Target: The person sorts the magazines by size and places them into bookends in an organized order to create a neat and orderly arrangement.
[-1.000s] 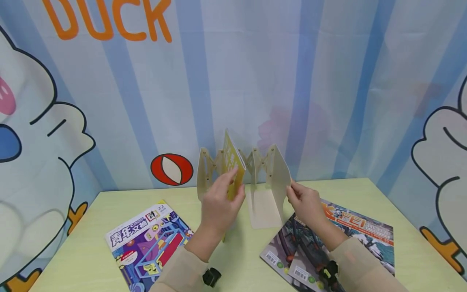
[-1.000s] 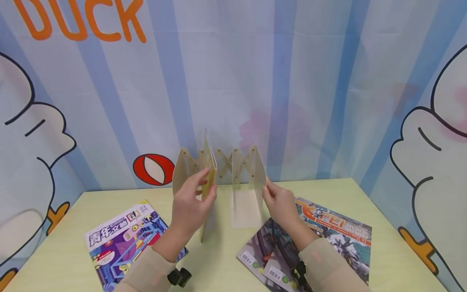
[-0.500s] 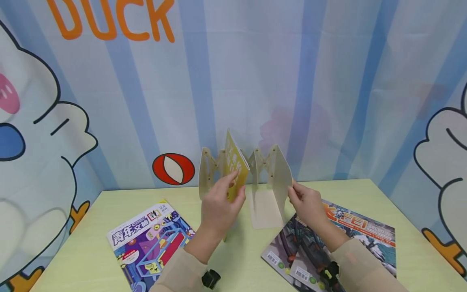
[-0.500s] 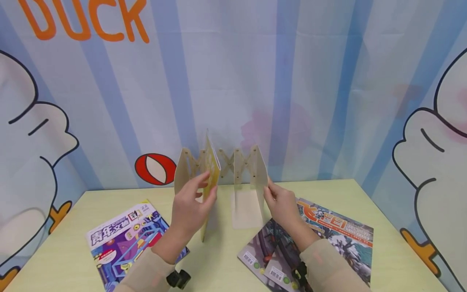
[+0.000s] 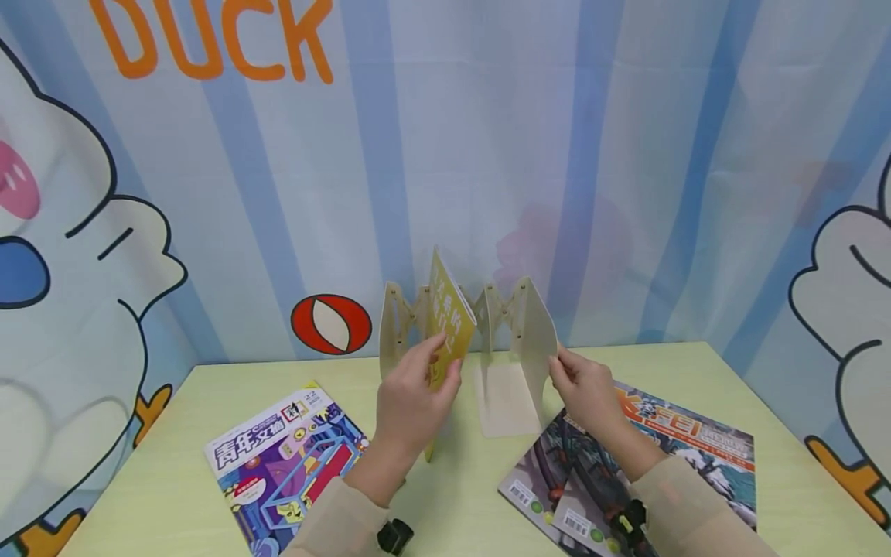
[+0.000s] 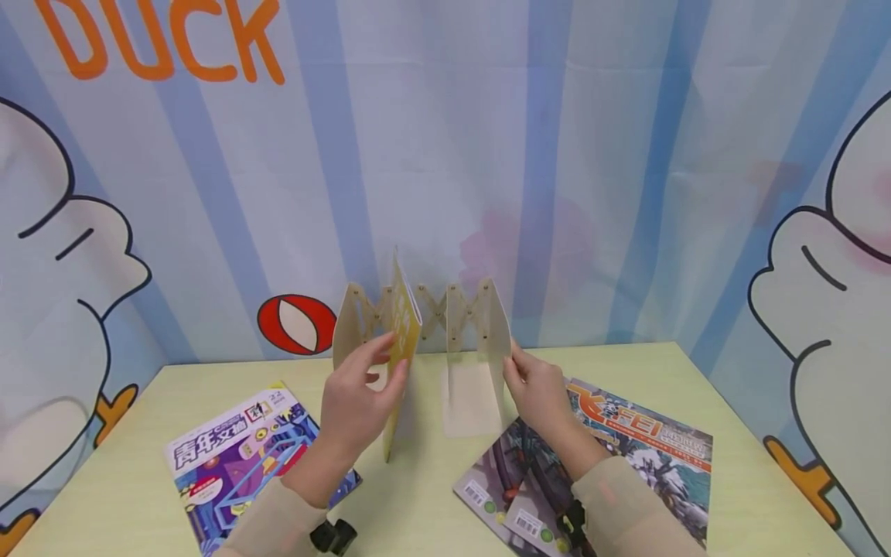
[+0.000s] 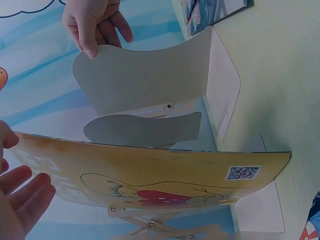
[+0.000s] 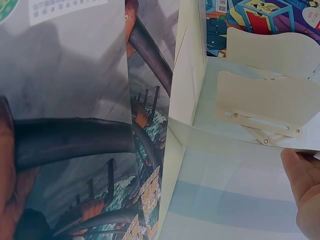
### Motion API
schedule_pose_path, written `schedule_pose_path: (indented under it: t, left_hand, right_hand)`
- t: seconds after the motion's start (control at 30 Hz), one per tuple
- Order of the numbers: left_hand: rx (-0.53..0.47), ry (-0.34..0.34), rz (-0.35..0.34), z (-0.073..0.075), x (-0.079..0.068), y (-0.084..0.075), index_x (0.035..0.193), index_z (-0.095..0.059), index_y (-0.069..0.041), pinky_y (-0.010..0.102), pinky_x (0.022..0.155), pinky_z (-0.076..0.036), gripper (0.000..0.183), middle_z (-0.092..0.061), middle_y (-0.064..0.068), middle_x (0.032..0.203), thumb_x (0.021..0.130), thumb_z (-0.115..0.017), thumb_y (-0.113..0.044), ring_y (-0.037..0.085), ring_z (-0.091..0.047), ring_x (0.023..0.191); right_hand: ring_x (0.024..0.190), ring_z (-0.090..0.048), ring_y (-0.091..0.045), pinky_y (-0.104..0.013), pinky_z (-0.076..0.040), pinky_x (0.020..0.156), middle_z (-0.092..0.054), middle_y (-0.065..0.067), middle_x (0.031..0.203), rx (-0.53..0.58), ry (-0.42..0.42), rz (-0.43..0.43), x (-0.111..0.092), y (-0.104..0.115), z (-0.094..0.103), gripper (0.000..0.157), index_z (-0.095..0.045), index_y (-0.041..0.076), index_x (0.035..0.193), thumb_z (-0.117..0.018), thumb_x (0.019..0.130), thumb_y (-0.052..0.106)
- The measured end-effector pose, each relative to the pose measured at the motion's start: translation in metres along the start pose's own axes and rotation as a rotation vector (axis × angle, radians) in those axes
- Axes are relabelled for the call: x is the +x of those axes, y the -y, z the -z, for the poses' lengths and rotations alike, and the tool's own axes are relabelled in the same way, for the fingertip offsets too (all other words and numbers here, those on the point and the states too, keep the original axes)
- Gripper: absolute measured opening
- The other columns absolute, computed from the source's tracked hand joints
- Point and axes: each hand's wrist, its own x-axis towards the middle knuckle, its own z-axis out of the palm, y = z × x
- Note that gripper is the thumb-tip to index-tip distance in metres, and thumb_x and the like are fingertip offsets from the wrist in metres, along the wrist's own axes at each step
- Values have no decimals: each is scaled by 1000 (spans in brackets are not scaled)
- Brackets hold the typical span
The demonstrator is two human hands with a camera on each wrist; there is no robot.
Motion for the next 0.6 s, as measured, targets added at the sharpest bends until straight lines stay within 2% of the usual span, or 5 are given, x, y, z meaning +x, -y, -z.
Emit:
schedule_pose_path:
  t: [0.2,0.37,0.6]
  left_hand:
    - [-5,16,20,3,-2,2,111,-64,1,24,56,-56,34,-71,13,98,80,-72,-12,19,-68,73]
    - [-6,40,59,5,-4,3,112,-64,-2,23,57,-56,33,-71,12,101,82,-70,-14,20,-70,78]
    - [-15,30,47,6,-7,8,111,-64,0,26,58,-57,33,-71,13,101,82,-69,-13,21,-69,79]
  right_hand:
    - [60,-59,-15,-20,-45,47,-71,-20,88,8,2,-4,0,0,0,37,-55,-2,129,-55,95,11]
    - [57,-54,-13,-20,-43,46,-71,-19,86,7,1,0,-1,1,1,37,-54,-3,129,-55,95,11]
    - [57,-55,-14,-20,-42,44,-71,-22,93,5,2,-2,-1,1,1,38,-54,-2,130,-55,95,12]
